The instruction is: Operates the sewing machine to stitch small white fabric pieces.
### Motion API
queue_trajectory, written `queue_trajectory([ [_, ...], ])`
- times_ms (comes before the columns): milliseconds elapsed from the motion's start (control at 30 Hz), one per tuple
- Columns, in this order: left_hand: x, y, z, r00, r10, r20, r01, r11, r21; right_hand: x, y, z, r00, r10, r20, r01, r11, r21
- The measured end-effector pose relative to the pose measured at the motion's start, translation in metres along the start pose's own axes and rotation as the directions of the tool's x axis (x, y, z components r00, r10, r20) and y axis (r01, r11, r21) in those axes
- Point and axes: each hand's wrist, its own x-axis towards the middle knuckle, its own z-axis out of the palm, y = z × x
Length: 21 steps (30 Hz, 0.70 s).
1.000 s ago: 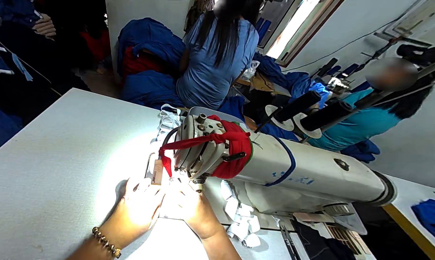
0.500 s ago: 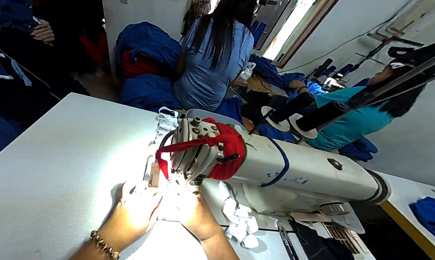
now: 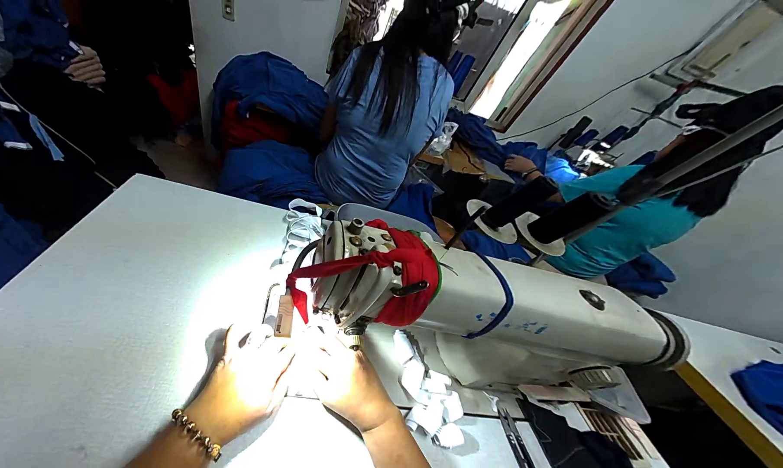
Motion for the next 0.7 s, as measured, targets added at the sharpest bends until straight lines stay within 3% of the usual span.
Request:
queue_trajectory([
  [233, 0.009, -0.002, -0.004, 0.994, -0.029, 0.108, 0.026, 0.999, 0.033, 0.002, -0.002, -0.007, 1.0, -0.006, 0.013, 0.007, 0.998, -0.056],
  [300, 0.012, -0.004, -0.005, 0.99, -0.041, 0.135, 0.038, 0.999, 0.028, 0.003, -0.007, -0.021, 0.993, 0.044, 0.111, -0.043, 0.999, -0.01],
  [367, 0.014, -0.006, -0.006, 0.989, -0.052, 0.136, 0.05, 0.999, 0.017, 0.005, -0.016, -0.049, 0.95, 0.089, 0.299, -0.096, 0.995, 0.01],
  [433, 0.015, -0.006, -0.007, 0.988, -0.062, 0.144, 0.063, 0.998, -0.004, -0.001, -0.022, -0.081, 0.931, 0.013, 0.365, -0.027, 0.999, 0.033],
  [567, 0.016, -0.005, -0.009, 0.976, -0.092, 0.199, 0.097, 0.995, -0.019, -0.032, -0.02, -0.161, 0.966, -0.128, 0.224, 0.083, 0.976, 0.201],
  [633, 0.017, -0.004, -0.009, 0.974, -0.106, 0.199, 0.11, 0.994, -0.008, -0.052, -0.008, -0.207, 0.99, -0.062, 0.129, 0.044, 0.989, 0.141],
  [700, 0.017, -0.003, -0.01, 0.972, -0.12, 0.201, 0.125, 0.992, -0.01, -0.071, 0.016, -0.249, 0.997, 0.038, -0.069, -0.039, 0.999, -0.012],
])
